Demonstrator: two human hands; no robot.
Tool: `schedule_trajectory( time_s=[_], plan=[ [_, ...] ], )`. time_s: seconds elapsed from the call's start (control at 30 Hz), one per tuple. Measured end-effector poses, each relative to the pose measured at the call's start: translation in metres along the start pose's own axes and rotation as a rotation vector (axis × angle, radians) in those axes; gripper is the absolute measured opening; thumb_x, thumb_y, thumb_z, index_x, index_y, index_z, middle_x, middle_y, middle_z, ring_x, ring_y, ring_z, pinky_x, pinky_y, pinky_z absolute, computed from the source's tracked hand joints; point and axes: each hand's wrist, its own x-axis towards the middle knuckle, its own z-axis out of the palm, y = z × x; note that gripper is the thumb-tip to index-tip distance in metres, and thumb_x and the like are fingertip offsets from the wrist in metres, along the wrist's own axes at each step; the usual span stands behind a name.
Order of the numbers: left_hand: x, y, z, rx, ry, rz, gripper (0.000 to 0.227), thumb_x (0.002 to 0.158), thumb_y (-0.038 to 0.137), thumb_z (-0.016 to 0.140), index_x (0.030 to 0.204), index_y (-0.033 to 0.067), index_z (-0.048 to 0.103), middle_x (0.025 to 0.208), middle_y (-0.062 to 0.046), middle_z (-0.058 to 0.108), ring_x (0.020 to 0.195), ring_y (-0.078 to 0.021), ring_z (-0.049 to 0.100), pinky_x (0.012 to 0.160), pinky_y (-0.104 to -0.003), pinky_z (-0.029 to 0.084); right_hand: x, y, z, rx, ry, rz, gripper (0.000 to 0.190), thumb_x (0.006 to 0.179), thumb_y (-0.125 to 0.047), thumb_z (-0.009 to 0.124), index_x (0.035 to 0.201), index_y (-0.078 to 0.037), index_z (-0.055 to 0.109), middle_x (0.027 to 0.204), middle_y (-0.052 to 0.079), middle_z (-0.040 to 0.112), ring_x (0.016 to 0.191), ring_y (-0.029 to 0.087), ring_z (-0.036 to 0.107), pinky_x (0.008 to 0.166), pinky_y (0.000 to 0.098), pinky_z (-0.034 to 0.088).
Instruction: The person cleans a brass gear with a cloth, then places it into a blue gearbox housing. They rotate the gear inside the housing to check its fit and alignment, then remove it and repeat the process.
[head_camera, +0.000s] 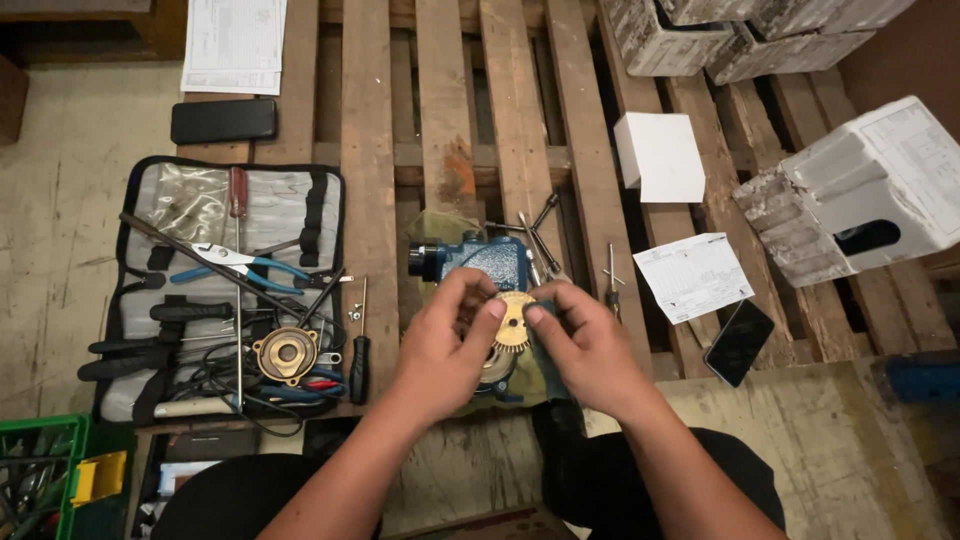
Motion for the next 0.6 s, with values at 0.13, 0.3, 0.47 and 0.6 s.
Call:
schedule_trajectory(
  time_s=[0.13, 0.3, 0.47, 0.6],
  plan=[
    [-0.002, 0.010, -0.003, -0.061, -0.046, -0.034, 0.021, 0.098, 0.020, 0.064, 0.113, 0.0064, 0.070, 0.084, -0.019, 0.074, 0.075, -0.0309, 0.072, 0.067, -0.038, 0.057, 0.003, -0.002, 0.007, -0.028, -0.006, 0.004, 0.015, 0.097, -0.014, 0.067, 0.103, -0.006, 0.077, 0.079, 0.013, 0.075, 0.082, 0.019, 0.069, 0.081, 0.0385, 0.055],
    [-0.002, 0.000, -0.001, -0.103, 0.010, -0.061, 0.017, 0.094, 0.019, 0.068, 0.104, 0.0068, 0.074, 0.076, -0.015, 0.074, 0.065, -0.0233, 0.068, 0.059, -0.034, 0.055, 0.001, -0.010, 0.006, -0.027, -0.060, -0.035, 0.013, 0.093, -0.010, 0.070, 0.105, -0.004, 0.073, 0.076, 0.014, 0.073, 0.082, 0.018, 0.064, 0.080, 0.0412, 0.055],
    [-0.006, 0.004, -0.003, -0.113, -0.001, -0.064, 0.016, 0.093, 0.018, 0.068, 0.103, 0.0071, 0.075, 0.066, -0.012, 0.069, 0.059, -0.0199, 0.062, 0.054, -0.032, 0.049, 0.002, 0.002, 0.010, -0.033, -0.051, -0.039, 0.011, 0.098, -0.014, 0.066, 0.101, -0.006, 0.073, 0.071, 0.012, 0.071, 0.078, 0.014, 0.061, 0.077, 0.0382, 0.054],
    [-0.006, 0.008, -0.005, -0.126, -0.011, -0.043, 0.016, 0.094, 0.014, 0.066, 0.101, 0.0036, 0.075, 0.064, -0.014, 0.068, 0.058, -0.0219, 0.061, 0.054, -0.033, 0.049, 0.002, -0.003, 0.007, 0.005, -0.091, -0.061, 0.010, 0.095, -0.010, 0.069, 0.103, -0.005, 0.072, 0.072, 0.009, 0.070, 0.078, 0.016, 0.060, 0.078, 0.0377, 0.054]
  ],
)
